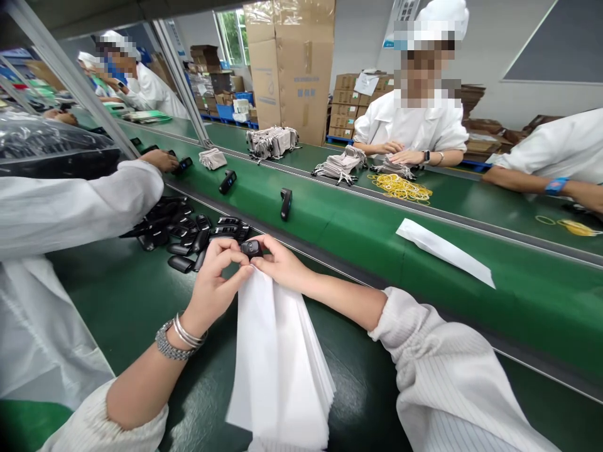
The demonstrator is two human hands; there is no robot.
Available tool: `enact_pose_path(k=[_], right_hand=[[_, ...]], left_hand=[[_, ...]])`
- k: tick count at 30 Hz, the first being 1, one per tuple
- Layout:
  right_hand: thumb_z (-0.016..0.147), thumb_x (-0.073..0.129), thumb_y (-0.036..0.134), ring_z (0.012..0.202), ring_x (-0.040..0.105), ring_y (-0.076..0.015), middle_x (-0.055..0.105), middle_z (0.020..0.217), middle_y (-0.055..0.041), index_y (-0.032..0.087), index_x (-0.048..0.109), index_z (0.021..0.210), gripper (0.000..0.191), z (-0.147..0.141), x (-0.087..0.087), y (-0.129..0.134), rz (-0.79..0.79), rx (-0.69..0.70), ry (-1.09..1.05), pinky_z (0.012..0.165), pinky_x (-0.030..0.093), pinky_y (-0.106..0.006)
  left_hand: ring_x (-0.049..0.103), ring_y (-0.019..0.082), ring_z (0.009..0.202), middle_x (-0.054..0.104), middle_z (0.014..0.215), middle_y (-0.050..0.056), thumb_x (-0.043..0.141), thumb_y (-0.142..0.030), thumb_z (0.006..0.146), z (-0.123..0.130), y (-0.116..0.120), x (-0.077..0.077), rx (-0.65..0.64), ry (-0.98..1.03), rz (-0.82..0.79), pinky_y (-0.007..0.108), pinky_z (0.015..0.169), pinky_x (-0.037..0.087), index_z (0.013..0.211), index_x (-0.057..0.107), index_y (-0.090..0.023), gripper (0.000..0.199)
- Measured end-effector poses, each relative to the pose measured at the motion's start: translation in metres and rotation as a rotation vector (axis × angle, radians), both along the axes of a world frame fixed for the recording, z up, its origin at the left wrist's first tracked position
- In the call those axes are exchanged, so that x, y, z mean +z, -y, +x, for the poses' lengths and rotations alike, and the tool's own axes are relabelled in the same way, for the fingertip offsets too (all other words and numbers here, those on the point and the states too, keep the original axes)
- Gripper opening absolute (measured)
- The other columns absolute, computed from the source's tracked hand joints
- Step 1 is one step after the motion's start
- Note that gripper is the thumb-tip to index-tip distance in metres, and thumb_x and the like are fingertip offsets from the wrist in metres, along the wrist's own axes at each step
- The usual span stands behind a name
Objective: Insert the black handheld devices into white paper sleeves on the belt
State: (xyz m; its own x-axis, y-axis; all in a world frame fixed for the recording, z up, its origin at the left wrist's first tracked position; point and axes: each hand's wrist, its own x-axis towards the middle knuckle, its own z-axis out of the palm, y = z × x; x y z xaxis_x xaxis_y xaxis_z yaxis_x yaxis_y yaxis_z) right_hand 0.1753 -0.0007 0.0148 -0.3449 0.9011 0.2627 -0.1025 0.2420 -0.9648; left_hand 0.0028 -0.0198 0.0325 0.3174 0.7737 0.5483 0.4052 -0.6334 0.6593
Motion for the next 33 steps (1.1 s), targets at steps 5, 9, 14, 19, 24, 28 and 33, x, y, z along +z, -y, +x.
enact_pose_path(k=[5, 9, 14, 19, 24, 28, 33], right_hand=[[0.081, 0.068, 0.038, 0.099, 0.067, -0.0189, 0.053, 0.118, -0.0028, 0.029, 0.048, 0.116, 0.041, 0.018, 0.018, -0.011, 0.013, -0.222, -0.142, 0.089, 0.057, -0.038], [0.083, 0.068, 0.044, 0.109, 0.065, -0.0218, 0.051, 0.120, -0.0027, 0.035, 0.043, 0.122, 0.048, 0.038, 0.040, -0.018, 0.072, -0.401, -0.223, 0.085, 0.059, -0.038], [0.081, 0.071, 0.047, 0.113, 0.063, -0.0245, 0.052, 0.121, -0.0036, 0.034, 0.042, 0.125, 0.053, 0.032, 0.043, -0.012, 0.047, -0.333, -0.250, 0.088, 0.060, -0.041], [0.082, 0.070, 0.044, 0.110, 0.065, -0.0225, 0.050, 0.121, -0.0027, 0.031, 0.048, 0.116, 0.043, 0.024, 0.039, -0.007, 0.064, -0.277, -0.195, 0.093, 0.058, -0.040], [0.085, 0.067, 0.044, 0.110, 0.065, -0.0218, 0.050, 0.122, -0.0028, 0.033, 0.045, 0.117, 0.041, 0.030, 0.046, -0.007, 0.129, -0.350, -0.185, 0.091, 0.059, -0.039], [0.084, 0.066, 0.038, 0.105, 0.066, -0.0204, 0.049, 0.120, -0.0027, 0.031, 0.047, 0.115, 0.037, 0.027, 0.041, -0.004, 0.046, -0.257, -0.117, 0.091, 0.058, -0.039], [0.085, 0.064, 0.032, 0.100, 0.067, -0.0190, 0.048, 0.122, -0.0044, 0.030, 0.045, 0.120, 0.041, 0.018, 0.031, 0.000, 0.028, -0.186, -0.077, 0.092, 0.055, -0.039]], left_hand=[[0.053, 0.020, 0.098, 0.048, 0.098, 0.004, 0.064, -0.027, 0.088, 0.000, -0.001, -0.004, -0.030, -0.077, 0.028, 0.036, 0.091, 0.046, 0.077, 0.063, -0.019, 0.014], [0.053, 0.020, 0.094, 0.051, 0.095, 0.005, 0.068, -0.027, 0.085, 0.000, -0.001, -0.007, -0.080, -0.171, 0.079, 0.037, 0.085, 0.045, 0.070, 0.063, -0.018, 0.019], [0.052, 0.020, 0.093, 0.051, 0.095, 0.004, 0.071, -0.026, 0.083, -0.002, -0.001, -0.006, -0.123, -0.201, 0.117, 0.037, 0.085, 0.044, 0.068, 0.062, -0.017, 0.020], [0.053, 0.020, 0.094, 0.051, 0.096, 0.004, 0.074, -0.023, 0.081, -0.002, -0.001, -0.005, -0.126, -0.190, 0.122, 0.037, 0.084, 0.043, 0.067, 0.061, -0.017, 0.020], [0.053, 0.020, 0.094, 0.052, 0.095, 0.004, 0.076, -0.025, 0.079, -0.001, -0.002, -0.005, -0.149, -0.180, 0.135, 0.038, 0.085, 0.043, 0.065, 0.061, -0.017, 0.023], [0.053, 0.020, 0.094, 0.052, 0.098, 0.004, 0.075, -0.024, 0.080, -0.001, -0.002, -0.004, -0.169, -0.111, 0.074, 0.037, 0.086, 0.044, 0.065, 0.062, -0.017, 0.021], [0.054, 0.018, 0.097, 0.053, 0.099, 0.004, 0.070, -0.019, 0.084, 0.000, 0.000, -0.001, -0.209, -0.002, 0.007, 0.033, 0.089, 0.046, 0.071, 0.063, -0.018, 0.014]])
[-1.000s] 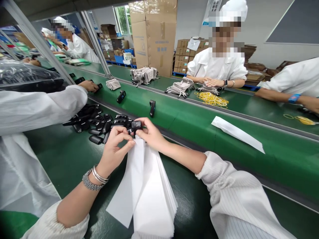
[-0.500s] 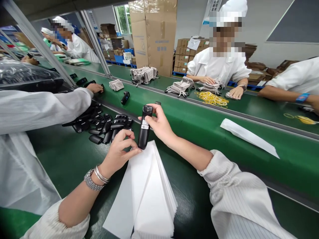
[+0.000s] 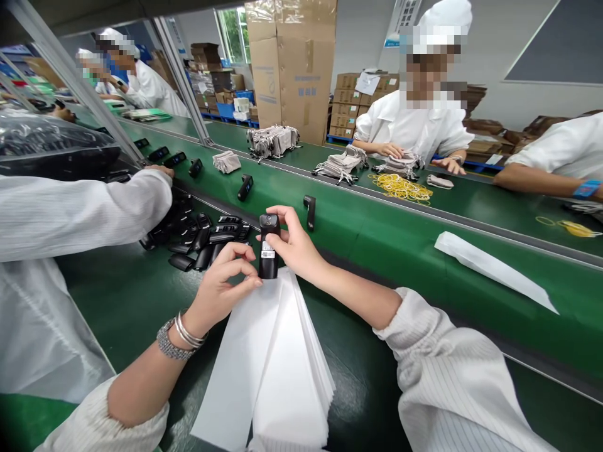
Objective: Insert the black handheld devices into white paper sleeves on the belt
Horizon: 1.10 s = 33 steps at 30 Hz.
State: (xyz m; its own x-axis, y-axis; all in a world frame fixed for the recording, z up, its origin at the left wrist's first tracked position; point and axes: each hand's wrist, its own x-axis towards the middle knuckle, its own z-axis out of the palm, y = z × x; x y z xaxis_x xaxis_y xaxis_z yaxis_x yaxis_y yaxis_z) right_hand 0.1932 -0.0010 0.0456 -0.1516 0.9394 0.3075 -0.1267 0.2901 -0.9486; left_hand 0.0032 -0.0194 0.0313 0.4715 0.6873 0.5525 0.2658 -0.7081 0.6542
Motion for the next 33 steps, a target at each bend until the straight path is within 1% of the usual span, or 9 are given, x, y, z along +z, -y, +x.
enact_pose_path(k=[6, 10, 14, 17, 19, 22, 25, 28, 33], right_hand=[[0.090, 0.058, 0.042, 0.100, 0.061, -0.0177, 0.054, 0.122, -0.0048, 0.028, 0.051, 0.123, 0.037, -0.012, -0.009, 0.010, -0.128, 0.061, 0.000, 0.085, 0.052, -0.033], [0.085, 0.063, 0.053, 0.085, 0.058, -0.0164, 0.062, 0.092, -0.0027, 0.019, 0.064, 0.095, 0.036, -0.023, -0.021, 0.023, -0.276, 0.314, 0.065, 0.077, 0.048, -0.031], [0.077, 0.071, 0.054, 0.076, 0.061, -0.0166, 0.063, 0.077, -0.0018, 0.017, 0.064, 0.083, 0.038, -0.027, -0.018, 0.026, -0.350, 0.503, -0.032, 0.075, 0.048, -0.031], [0.081, 0.065, 0.058, 0.071, 0.062, -0.0171, 0.064, 0.074, -0.0015, 0.020, 0.060, 0.091, 0.039, -0.007, -0.001, 0.009, -0.296, 0.256, -0.163, 0.071, 0.049, -0.031], [0.085, 0.058, 0.058, 0.064, 0.058, -0.0161, 0.060, 0.068, 0.0006, 0.022, 0.056, 0.095, 0.037, 0.022, 0.011, -0.011, -0.173, -0.002, -0.077, 0.067, 0.048, -0.030], [0.095, 0.042, 0.049, 0.067, 0.056, -0.0183, 0.058, 0.068, -0.0027, 0.021, 0.056, 0.088, 0.033, 0.078, 0.021, -0.040, 0.031, -0.421, 0.469, 0.067, 0.044, -0.030], [0.095, 0.038, 0.037, 0.090, 0.058, -0.0263, 0.064, 0.090, -0.0129, 0.018, 0.060, 0.086, 0.030, 0.123, 0.011, -0.058, 0.088, -0.752, 1.169, 0.078, 0.042, -0.036], [0.092, 0.046, 0.043, 0.109, 0.054, -0.0327, 0.061, 0.113, -0.0188, 0.016, 0.063, 0.099, 0.033, 0.140, -0.011, -0.068, 0.015, -0.813, 1.513, 0.088, 0.040, -0.043], [0.087, 0.055, 0.049, 0.098, 0.061, -0.0320, 0.062, 0.111, -0.0178, 0.016, 0.048, 0.134, 0.058, 0.137, -0.039, -0.082, -0.327, -0.609, 1.460, 0.083, 0.045, -0.044]], left_hand=[[0.054, 0.018, 0.102, 0.051, 0.102, 0.004, 0.064, -0.018, 0.088, 0.000, 0.001, 0.002, 0.087, 0.065, 0.023, 0.034, 0.094, 0.046, 0.078, 0.063, -0.019, 0.010], [0.053, 0.018, 0.097, 0.051, 0.098, 0.004, 0.060, -0.021, 0.090, -0.001, 0.000, 0.001, 0.250, 0.148, 0.007, 0.034, 0.090, 0.046, 0.079, 0.061, -0.019, 0.011], [0.055, 0.017, 0.094, 0.054, 0.096, 0.003, 0.059, -0.027, 0.091, -0.004, -0.006, -0.003, 0.273, 0.206, -0.142, 0.032, 0.085, 0.047, 0.076, 0.060, -0.019, 0.017], [0.056, 0.017, 0.092, 0.056, 0.094, 0.003, 0.058, -0.031, 0.091, -0.006, -0.013, -0.008, 0.311, 0.150, -0.187, 0.032, 0.083, 0.046, 0.077, 0.061, -0.019, 0.018], [0.056, 0.017, 0.090, 0.058, 0.093, 0.003, 0.059, -0.033, 0.090, -0.008, -0.016, -0.011, 0.348, 0.015, -0.192, 0.032, 0.080, 0.046, 0.079, 0.062, -0.020, 0.017], [0.056, 0.019, 0.088, 0.058, 0.092, 0.003, 0.063, -0.041, 0.086, -0.008, -0.017, -0.014, 0.324, -0.223, -0.259, 0.031, 0.071, 0.046, 0.082, 0.064, -0.021, 0.020], [0.057, 0.021, 0.089, 0.059, 0.093, 0.004, 0.065, -0.048, 0.082, -0.005, -0.014, -0.015, 0.278, -0.352, -0.323, 0.032, 0.071, 0.047, 0.086, 0.064, -0.021, 0.027], [0.057, 0.025, 0.095, 0.060, 0.097, 0.005, 0.067, -0.051, 0.079, 0.003, -0.011, -0.013, 0.273, -0.448, -0.329, 0.039, 0.084, 0.046, 0.092, 0.065, -0.021, 0.033], [0.057, 0.028, 0.103, 0.061, 0.100, 0.004, 0.071, -0.052, 0.075, 0.026, -0.006, -0.010, 0.252, -0.502, -0.322, 0.045, 0.093, 0.039, 0.099, 0.064, -0.022, 0.039]])
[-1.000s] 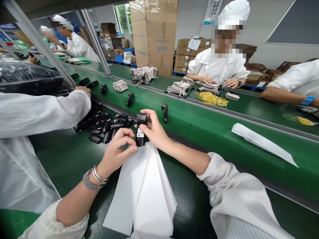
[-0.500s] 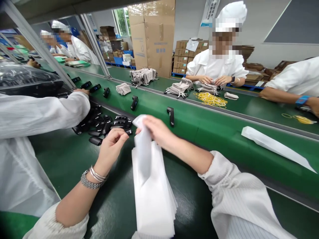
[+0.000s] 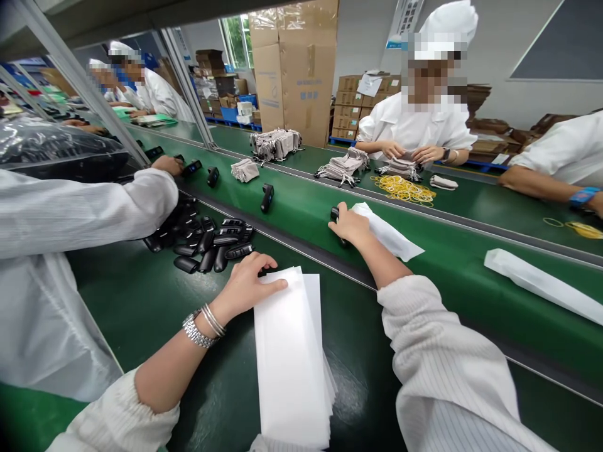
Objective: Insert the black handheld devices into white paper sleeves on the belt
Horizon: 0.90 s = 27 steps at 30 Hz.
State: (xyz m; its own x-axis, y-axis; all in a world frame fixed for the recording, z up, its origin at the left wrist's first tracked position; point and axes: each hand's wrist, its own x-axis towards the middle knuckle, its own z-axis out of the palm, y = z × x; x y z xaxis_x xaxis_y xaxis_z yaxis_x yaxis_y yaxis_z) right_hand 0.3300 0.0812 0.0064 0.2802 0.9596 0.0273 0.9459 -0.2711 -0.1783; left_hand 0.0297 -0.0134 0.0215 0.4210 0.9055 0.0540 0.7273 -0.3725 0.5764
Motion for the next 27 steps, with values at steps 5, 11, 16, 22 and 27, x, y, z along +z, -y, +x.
enact_pose_path(k=[5, 11, 16, 22, 27], right_hand=[[0.087, 0.050, 0.028, 0.096, 0.063, -0.0312, 0.062, 0.116, -0.0178, 0.017, 0.033, 0.145, 0.061, 0.008, -0.007, -0.006, 0.048, -0.038, -0.241, 0.083, 0.046, -0.044], [0.087, 0.045, 0.027, 0.083, 0.060, -0.0206, 0.062, 0.103, -0.0082, 0.018, 0.029, 0.142, 0.058, -0.003, 0.001, -0.006, 0.383, 0.141, -0.716, 0.083, 0.046, -0.036], [0.085, 0.048, 0.028, 0.079, 0.057, -0.0179, 0.055, 0.084, 0.0008, 0.022, 0.031, 0.138, 0.056, -0.033, 0.010, 0.004, 0.482, 0.267, -0.926, 0.081, 0.046, -0.034], [0.082, 0.056, 0.036, 0.073, 0.055, -0.0173, 0.051, 0.077, 0.0039, 0.026, 0.035, 0.134, 0.057, -0.056, 0.013, 0.013, 0.489, 0.357, -1.108, 0.079, 0.047, -0.034], [0.077, 0.064, 0.051, 0.074, 0.057, -0.0184, 0.054, 0.084, 0.0015, 0.030, 0.034, 0.133, 0.066, -0.070, 0.028, 0.024, 0.487, 0.346, -1.297, 0.077, 0.050, -0.036]], left_hand=[[0.058, 0.021, 0.091, 0.063, 0.088, 0.001, 0.065, -0.031, 0.083, 0.019, -0.001, -0.003, -0.066, 0.001, 0.074, 0.037, 0.084, 0.037, 0.077, 0.061, -0.020, 0.014], [0.057, 0.021, 0.085, 0.063, 0.082, 0.002, 0.045, -0.028, 0.097, 0.012, -0.004, 0.000, -0.042, -0.076, 0.190, 0.038, 0.081, 0.033, 0.075, 0.060, -0.018, 0.028], [0.056, 0.023, 0.090, 0.063, 0.087, 0.001, 0.060, -0.045, 0.089, 0.008, 0.002, 0.000, -0.068, -0.110, 0.151, 0.038, 0.083, 0.034, 0.085, 0.059, -0.020, 0.025], [0.057, 0.022, 0.091, 0.063, 0.088, 0.002, 0.061, -0.031, 0.086, 0.008, 0.001, -0.004, -0.125, -0.112, 0.093, 0.038, 0.083, 0.034, 0.083, 0.060, -0.020, 0.012], [0.058, 0.020, 0.083, 0.066, 0.081, 0.002, 0.043, -0.030, 0.098, 0.006, -0.005, -0.010, -0.154, -0.063, 0.204, 0.038, 0.083, 0.034, 0.077, 0.062, -0.019, 0.030]])
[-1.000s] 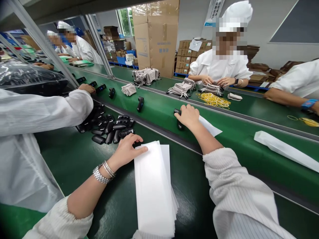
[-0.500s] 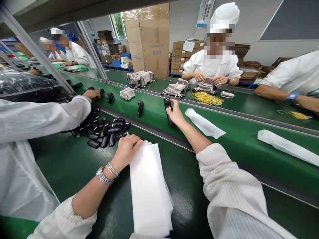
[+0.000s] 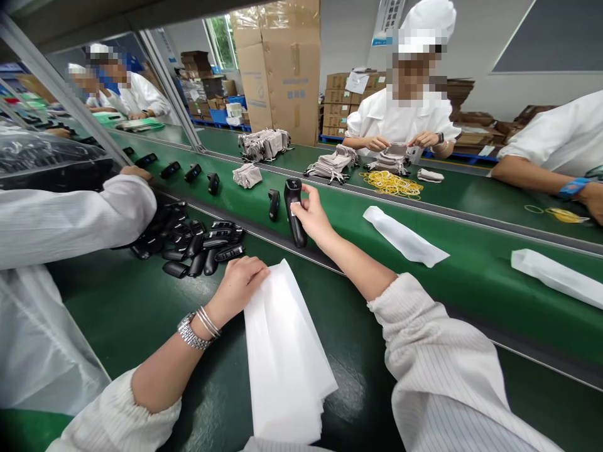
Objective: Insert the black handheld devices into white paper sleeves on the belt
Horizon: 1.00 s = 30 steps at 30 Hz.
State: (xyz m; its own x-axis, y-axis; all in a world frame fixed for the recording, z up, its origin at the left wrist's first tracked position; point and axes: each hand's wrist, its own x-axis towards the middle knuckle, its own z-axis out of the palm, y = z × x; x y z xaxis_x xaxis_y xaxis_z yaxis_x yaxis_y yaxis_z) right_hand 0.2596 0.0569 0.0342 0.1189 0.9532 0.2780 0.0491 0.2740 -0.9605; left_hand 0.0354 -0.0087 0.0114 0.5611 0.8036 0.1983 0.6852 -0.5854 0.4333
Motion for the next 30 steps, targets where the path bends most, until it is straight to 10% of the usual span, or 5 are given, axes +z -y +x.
enact_pose_path(k=[8, 20, 26, 30], right_hand=[[0.075, 0.068, 0.050, 0.084, 0.063, -0.0195, 0.059, 0.100, -0.0012, 0.035, 0.029, 0.135, 0.073, -0.017, 0.016, 0.018, -0.023, 0.046, -0.138, 0.075, 0.054, -0.037], [0.075, 0.070, 0.031, 0.092, 0.065, -0.0199, 0.054, 0.111, -0.0034, 0.035, 0.033, 0.138, 0.073, -0.034, 0.014, 0.034, -0.036, 0.181, -0.046, 0.073, 0.056, -0.034], [0.085, 0.061, 0.038, 0.103, 0.057, -0.0192, 0.059, 0.113, -0.0050, 0.023, 0.061, 0.110, 0.030, -0.051, 0.003, 0.046, -0.033, 0.354, 0.109, 0.081, 0.051, -0.031], [0.082, 0.065, 0.054, 0.077, 0.059, -0.0162, 0.064, 0.082, -0.0016, 0.017, 0.066, 0.083, 0.037, -0.068, -0.005, 0.061, -0.258, 0.640, 0.088, 0.072, 0.047, -0.030]], left_hand=[[0.057, 0.015, 0.073, 0.061, 0.073, -0.004, 0.045, -0.017, 0.096, 0.000, 0.002, 0.007, -0.073, 0.086, 0.076, 0.039, 0.094, 0.035, 0.097, 0.057, -0.021, 0.013], [0.055, 0.020, 0.094, 0.058, 0.094, 0.003, 0.067, -0.028, 0.087, -0.003, 0.003, 0.013, -0.063, 0.225, 0.193, 0.043, 0.096, 0.039, 0.077, 0.062, -0.021, 0.013], [0.054, 0.019, 0.099, 0.052, 0.099, 0.004, 0.063, -0.023, 0.088, -0.004, 0.006, 0.022, 0.009, 0.550, 0.166, 0.036, 0.092, 0.046, 0.080, 0.062, -0.019, 0.009], [0.054, 0.017, 0.096, 0.052, 0.095, 0.003, 0.061, -0.025, 0.089, -0.010, -0.001, 0.021, 0.192, 0.676, 0.198, 0.034, 0.091, 0.046, 0.079, 0.060, -0.019, 0.011]])
